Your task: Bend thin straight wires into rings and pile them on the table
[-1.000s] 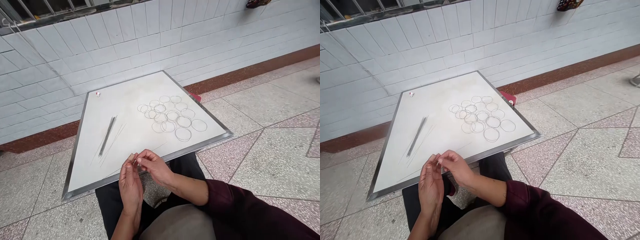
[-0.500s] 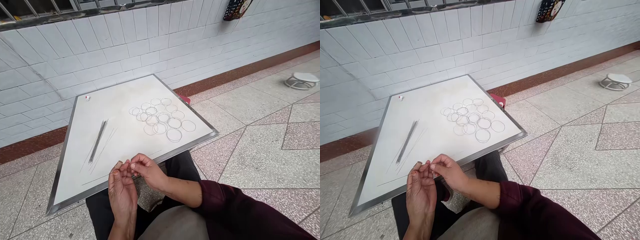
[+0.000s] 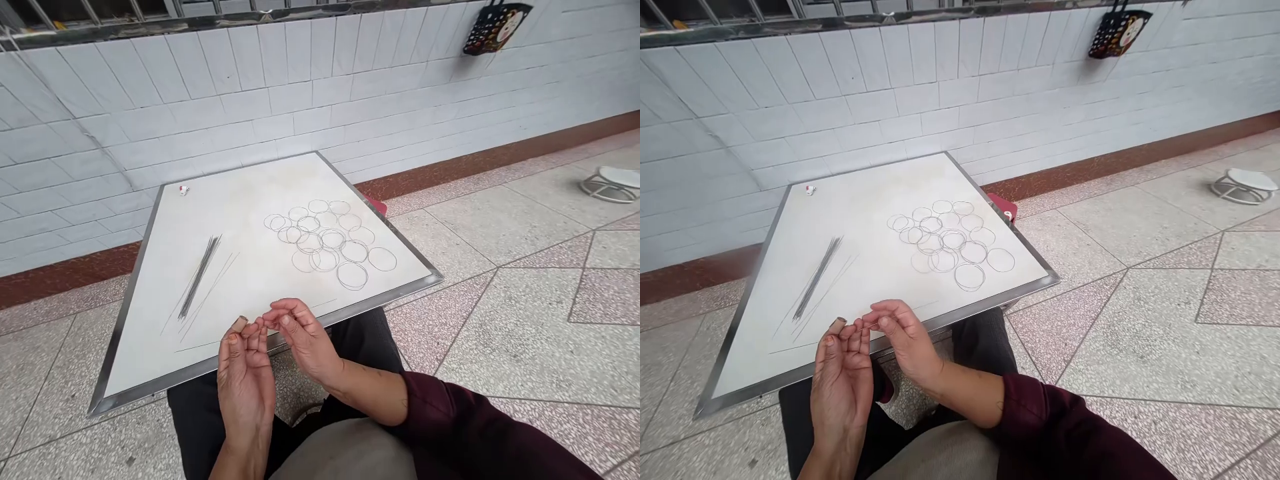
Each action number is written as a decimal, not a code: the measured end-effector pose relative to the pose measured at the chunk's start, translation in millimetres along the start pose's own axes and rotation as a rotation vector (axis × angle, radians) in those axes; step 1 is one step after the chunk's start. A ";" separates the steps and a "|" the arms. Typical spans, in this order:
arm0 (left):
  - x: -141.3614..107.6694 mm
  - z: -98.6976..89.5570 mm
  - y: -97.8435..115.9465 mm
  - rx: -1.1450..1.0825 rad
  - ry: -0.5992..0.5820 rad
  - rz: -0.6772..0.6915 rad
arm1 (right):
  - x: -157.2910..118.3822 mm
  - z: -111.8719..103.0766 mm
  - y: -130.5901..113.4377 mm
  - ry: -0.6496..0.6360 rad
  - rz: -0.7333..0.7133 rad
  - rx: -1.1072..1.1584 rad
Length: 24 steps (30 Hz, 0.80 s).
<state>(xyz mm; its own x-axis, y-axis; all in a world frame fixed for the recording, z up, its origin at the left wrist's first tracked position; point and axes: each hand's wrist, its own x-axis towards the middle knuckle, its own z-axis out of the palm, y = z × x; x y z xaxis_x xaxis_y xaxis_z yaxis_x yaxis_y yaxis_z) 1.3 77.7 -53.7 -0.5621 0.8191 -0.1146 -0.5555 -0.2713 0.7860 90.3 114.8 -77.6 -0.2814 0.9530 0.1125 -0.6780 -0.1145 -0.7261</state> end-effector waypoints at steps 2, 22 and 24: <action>-1.2 0.2 0.9 -0.025 0.012 -0.031 | -1.3 0.7 -0.7 0.018 0.000 0.012; 1.2 -4.5 17.1 -0.113 0.021 -0.054 | -3.4 0.2 -3.8 -0.033 0.089 -0.018; 1.1 -5.0 19.2 -0.117 0.013 -0.060 | -4.1 -0.3 -7.0 -0.086 0.095 -0.024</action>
<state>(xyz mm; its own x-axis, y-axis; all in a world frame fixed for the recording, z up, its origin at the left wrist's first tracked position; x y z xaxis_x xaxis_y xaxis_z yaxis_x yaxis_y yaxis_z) -13.0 70.8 -41.8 -0.5330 0.8293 -0.1675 -0.6557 -0.2798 0.7013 96.4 111.8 -73.2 -0.4014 0.9105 0.0991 -0.6291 -0.1954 -0.7524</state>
